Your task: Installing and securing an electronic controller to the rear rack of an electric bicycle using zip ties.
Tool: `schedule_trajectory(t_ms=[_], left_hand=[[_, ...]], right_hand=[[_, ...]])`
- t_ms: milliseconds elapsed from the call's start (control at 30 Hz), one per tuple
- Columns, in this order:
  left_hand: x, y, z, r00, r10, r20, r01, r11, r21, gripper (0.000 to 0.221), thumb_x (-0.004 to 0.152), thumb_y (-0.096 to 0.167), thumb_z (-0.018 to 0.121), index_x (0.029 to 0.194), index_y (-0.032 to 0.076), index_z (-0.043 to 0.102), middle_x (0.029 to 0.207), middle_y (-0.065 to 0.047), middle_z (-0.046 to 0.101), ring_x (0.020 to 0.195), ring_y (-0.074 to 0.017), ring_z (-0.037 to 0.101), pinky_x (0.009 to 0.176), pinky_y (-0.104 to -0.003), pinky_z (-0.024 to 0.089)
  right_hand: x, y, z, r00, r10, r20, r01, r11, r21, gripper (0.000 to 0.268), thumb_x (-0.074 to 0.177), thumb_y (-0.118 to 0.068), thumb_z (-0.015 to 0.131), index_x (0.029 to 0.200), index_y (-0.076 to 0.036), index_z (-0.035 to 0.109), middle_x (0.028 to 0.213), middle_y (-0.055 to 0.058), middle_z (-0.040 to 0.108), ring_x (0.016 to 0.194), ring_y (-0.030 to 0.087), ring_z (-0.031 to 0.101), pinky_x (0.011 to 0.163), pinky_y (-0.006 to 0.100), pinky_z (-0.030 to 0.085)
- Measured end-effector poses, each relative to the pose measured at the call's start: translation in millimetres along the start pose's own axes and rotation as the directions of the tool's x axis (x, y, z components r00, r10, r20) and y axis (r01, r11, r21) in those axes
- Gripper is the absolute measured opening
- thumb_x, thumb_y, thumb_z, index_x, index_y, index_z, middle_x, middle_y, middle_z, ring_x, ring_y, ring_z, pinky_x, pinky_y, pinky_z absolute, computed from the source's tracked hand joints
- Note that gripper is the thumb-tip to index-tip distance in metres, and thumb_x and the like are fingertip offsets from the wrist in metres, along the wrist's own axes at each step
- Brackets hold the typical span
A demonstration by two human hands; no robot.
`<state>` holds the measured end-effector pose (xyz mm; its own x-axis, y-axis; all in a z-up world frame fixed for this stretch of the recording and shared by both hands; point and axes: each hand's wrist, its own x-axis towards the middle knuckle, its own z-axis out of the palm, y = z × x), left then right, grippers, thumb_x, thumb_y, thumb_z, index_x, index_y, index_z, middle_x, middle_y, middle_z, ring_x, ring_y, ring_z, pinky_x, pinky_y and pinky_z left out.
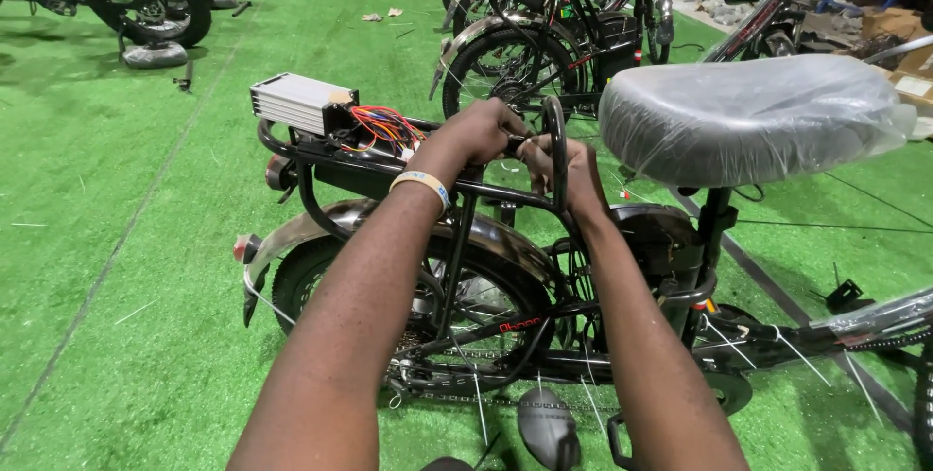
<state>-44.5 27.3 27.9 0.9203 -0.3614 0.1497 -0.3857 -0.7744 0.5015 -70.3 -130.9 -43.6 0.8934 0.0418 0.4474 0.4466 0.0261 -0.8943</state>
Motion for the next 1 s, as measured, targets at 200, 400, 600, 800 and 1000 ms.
schedule_trajectory(t_ms=[200,400,600,800,1000], left_hand=[[7.5,-7.8,4.4,1.0,0.014,-0.001,-0.014,0.999,-0.034,0.039,0.079,0.01,0.054,0.102,0.035,0.073,0.085,-0.006,0.075,0.085,-0.026,0.072,0.084,-0.036,0.054],[2.5,-3.8,1.2,1.0,0.021,0.01,-0.021,0.999,-0.025,0.04,0.079,0.012,0.051,0.103,0.036,0.072,0.079,-0.003,0.075,0.083,-0.02,0.073,0.084,-0.035,0.054],[6.3,-9.0,4.5,0.999,0.035,-0.009,-0.035,0.999,-0.039,0.036,0.078,0.013,0.057,0.101,0.035,0.074,0.084,-0.003,0.075,0.085,-0.0241,0.072,0.084,-0.036,0.054],[1.2,-6.2,3.7,0.999,0.03,-0.019,-0.031,0.999,-0.031,0.039,0.079,0.01,0.052,0.102,0.033,0.073,0.087,-0.003,0.075,0.086,-0.0227,0.072,0.086,-0.038,0.054],[15.4,-15.3,10.0,1.0,0.02,-0.011,-0.021,0.998,-0.053,0.032,0.08,0.015,0.055,0.101,0.032,0.074,0.085,-0.003,0.075,0.076,-0.0184,0.073,0.083,-0.033,0.054]], right_hand=[[0.7,0.5,0.2,0.999,-0.021,0.025,0.021,1.0,-0.003,0.015,0.085,-0.018,0.073,0.084,-0.003,0.068,0.049,0.008,0.055,0.038,0.012,0.056,0.039,0.017,0.037],[8.4,8.9,-3.4,0.999,0.006,0.046,-0.007,1.0,0.012,0.015,0.084,-0.015,0.072,0.088,-0.002,0.069,0.049,0.01,0.054,0.037,0.015,0.055,0.038,0.02,0.039],[14.3,18.8,-6.7,0.997,0.05,0.057,-0.053,0.997,0.049,0.019,0.083,-0.016,0.075,0.09,0.0,0.068,0.052,0.011,0.055,0.038,0.016,0.056,0.038,0.022,0.043],[15.1,15.6,-7.7,0.994,0.109,0.027,-0.11,0.993,0.033,0.024,0.083,-0.019,0.076,0.095,0.0,0.069,0.053,0.011,0.054,0.037,0.014,0.053,0.035,0.024,0.043],[17.8,17.1,-9.8,0.996,0.091,0.014,-0.091,0.996,0.025,0.023,0.083,-0.021,0.077,0.092,-0.002,0.069,0.052,0.012,0.055,0.033,0.016,0.053,0.032,0.025,0.042]])
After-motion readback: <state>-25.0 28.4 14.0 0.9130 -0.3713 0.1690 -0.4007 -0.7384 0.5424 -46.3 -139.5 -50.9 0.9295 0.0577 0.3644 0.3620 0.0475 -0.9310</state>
